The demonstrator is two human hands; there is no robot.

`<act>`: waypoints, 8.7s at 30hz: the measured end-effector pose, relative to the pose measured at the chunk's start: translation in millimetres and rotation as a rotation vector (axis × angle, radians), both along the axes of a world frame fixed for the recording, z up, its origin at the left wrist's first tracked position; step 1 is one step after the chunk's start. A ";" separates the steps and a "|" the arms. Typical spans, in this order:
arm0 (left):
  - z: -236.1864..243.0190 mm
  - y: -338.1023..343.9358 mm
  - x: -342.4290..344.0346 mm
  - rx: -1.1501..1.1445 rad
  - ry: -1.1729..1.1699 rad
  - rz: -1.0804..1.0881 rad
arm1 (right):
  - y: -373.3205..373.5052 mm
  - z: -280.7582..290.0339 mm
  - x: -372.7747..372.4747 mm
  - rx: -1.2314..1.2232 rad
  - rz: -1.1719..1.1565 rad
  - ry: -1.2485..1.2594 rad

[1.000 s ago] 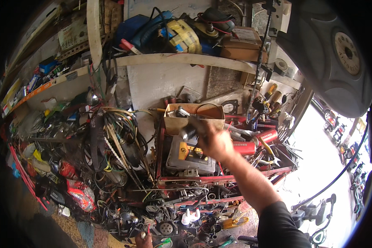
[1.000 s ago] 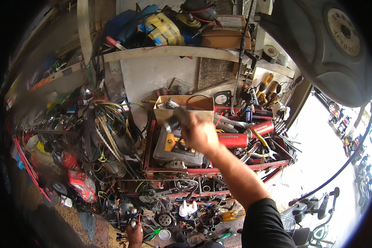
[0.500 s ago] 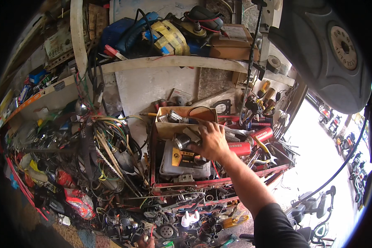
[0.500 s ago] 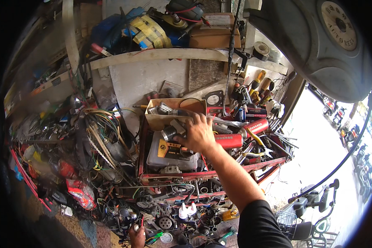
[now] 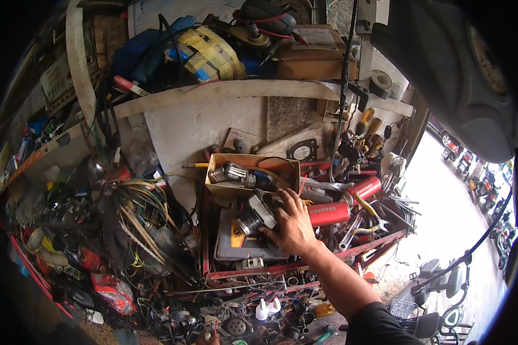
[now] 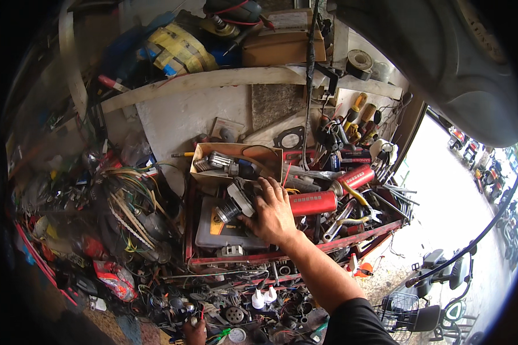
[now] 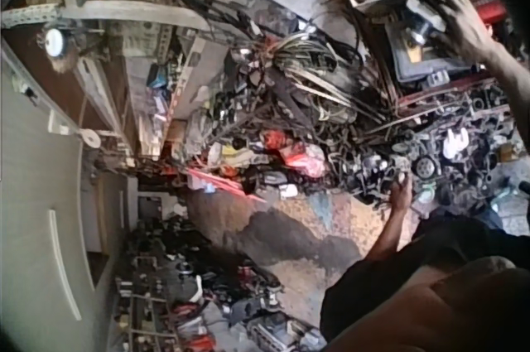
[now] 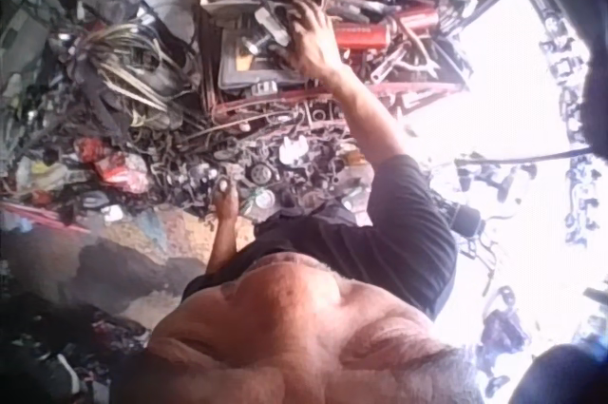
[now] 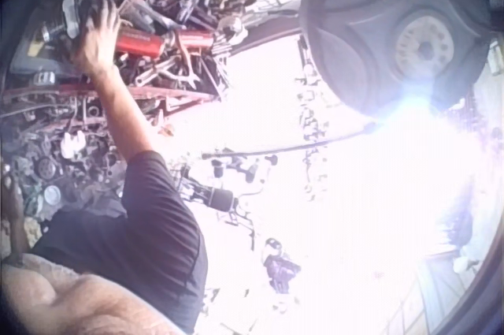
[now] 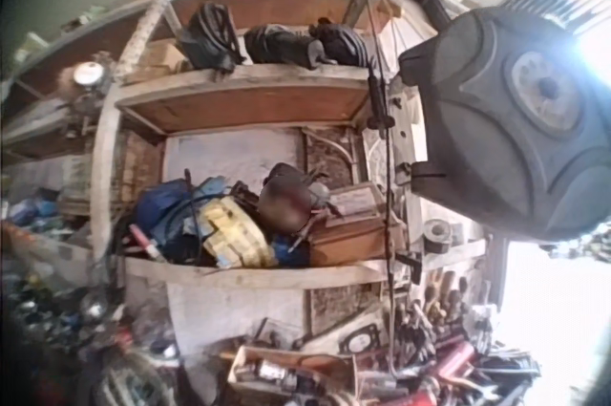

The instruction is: The person sits on the ground and works on the exposed wiring of a scooter, sorting and connecting various colored wires and connectors. They then stand up and search through a cluttered tool rack, picking up and examining several items before returning to the scooter.

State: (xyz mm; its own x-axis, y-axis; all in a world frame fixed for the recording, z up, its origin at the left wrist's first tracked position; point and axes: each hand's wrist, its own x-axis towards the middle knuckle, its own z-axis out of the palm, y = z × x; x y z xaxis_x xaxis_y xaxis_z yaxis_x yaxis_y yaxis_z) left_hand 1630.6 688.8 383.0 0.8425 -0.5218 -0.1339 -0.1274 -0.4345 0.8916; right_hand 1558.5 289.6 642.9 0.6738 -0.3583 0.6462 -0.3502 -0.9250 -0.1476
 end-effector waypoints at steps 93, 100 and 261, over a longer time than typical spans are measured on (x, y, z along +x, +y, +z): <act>32.6 12.5 -22.0 -0.166 0.412 0.313 | -95.0 35.2 -2.5 0.047 -0.023 -0.266; 33.7 9.3 -15.0 -0.130 0.350 0.201 | -82.6 22.9 -76.5 0.176 -0.065 0.465; 102.4 -113.7 -223.8 -0.205 0.351 -0.352 | 152.0 -143.0 -282.0 1.190 0.434 -0.131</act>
